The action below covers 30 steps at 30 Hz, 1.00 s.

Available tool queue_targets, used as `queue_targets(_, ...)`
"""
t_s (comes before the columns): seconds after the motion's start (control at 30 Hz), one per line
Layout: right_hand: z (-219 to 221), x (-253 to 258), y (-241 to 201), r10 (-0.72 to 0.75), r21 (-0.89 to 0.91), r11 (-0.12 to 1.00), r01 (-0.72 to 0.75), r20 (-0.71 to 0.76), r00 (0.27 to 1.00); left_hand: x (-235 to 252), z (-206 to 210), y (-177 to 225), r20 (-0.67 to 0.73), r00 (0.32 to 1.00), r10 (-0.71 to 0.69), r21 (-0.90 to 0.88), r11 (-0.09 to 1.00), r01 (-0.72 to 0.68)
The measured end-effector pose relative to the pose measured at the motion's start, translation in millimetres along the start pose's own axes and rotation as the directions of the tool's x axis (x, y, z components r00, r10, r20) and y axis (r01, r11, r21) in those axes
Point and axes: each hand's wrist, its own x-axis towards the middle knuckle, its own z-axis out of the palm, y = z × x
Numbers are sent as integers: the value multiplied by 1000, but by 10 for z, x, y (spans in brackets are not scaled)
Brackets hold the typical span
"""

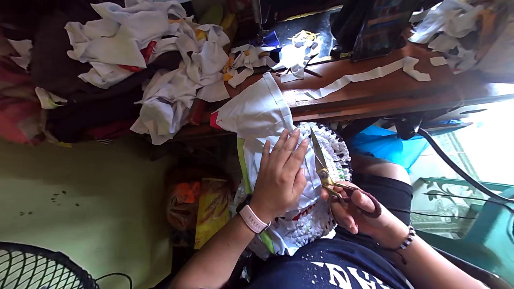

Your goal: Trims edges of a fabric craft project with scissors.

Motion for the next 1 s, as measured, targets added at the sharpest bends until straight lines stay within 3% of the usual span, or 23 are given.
queue_targets(0.17, 13, -10, 16, -4, 6, 1000, 4, -10, 1000, 288, -222, -149, -40, 999, 8, 53, 999, -6)
queue_targets(0.43, 30, -19, 24, -12, 4, 1000, 12, -15, 1000, 667, -354, -540, 20, 1000, -15, 239, 971, 10)
queue_targets(1.0, 7, -10, 21, 2, 16, 1000, -2, -8, 1000, 714, -335, -578, -28, 999, -20, 235, 972, 27)
